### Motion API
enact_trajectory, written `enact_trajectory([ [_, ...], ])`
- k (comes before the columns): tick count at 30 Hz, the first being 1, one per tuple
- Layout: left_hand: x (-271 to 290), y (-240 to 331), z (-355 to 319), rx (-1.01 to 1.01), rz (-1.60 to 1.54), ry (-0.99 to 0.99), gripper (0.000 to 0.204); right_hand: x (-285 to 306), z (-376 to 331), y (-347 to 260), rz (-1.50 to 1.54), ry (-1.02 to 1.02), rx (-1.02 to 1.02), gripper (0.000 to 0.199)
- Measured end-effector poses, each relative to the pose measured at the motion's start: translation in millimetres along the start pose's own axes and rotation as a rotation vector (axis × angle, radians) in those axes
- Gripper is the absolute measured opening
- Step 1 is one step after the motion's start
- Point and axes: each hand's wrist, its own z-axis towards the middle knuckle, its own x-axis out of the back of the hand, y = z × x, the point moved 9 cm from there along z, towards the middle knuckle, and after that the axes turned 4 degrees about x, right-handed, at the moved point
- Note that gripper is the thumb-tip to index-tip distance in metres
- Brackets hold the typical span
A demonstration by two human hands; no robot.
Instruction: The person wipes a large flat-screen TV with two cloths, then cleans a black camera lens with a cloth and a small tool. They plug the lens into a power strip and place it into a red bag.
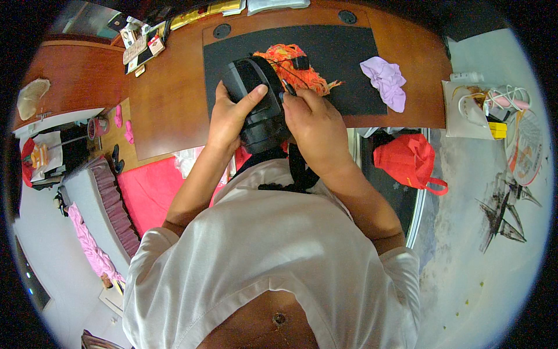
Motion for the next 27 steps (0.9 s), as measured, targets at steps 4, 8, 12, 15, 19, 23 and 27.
enact_trajectory([
  [4, -4, 0, 1, -0.032, -0.024, 0.0, 0.067, -7, -3, 9, -0.04, -0.057, -0.02, 0.019],
  [8, -7, -4, 4, -0.028, -0.042, -0.002, 0.064, -5, -2, 15, 0.018, 0.021, -0.001, 0.014],
  [12, -8, -1, 0, 0.018, 0.001, -0.005, 0.068, -6, -2, 22, 0.092, 0.054, -0.008, 0.012],
  [15, -9, -6, 1, 0.056, -0.062, -0.012, 0.067, -4, -1, 27, 0.191, 0.075, -0.055, 0.014],
  [19, -7, -10, 4, 0.049, -0.078, -0.002, 0.065, -8, -5, 34, 0.278, 0.041, -0.118, 0.017],
  [23, -9, -10, 4, 0.065, -0.043, 0.023, 0.065, -10, -4, 38, 0.272, 0.045, -0.127, 0.018],
  [27, -9, -12, 7, 0.051, -0.034, -0.002, 0.065, -11, -4, 38, 0.266, 0.044, -0.097, 0.018],
])
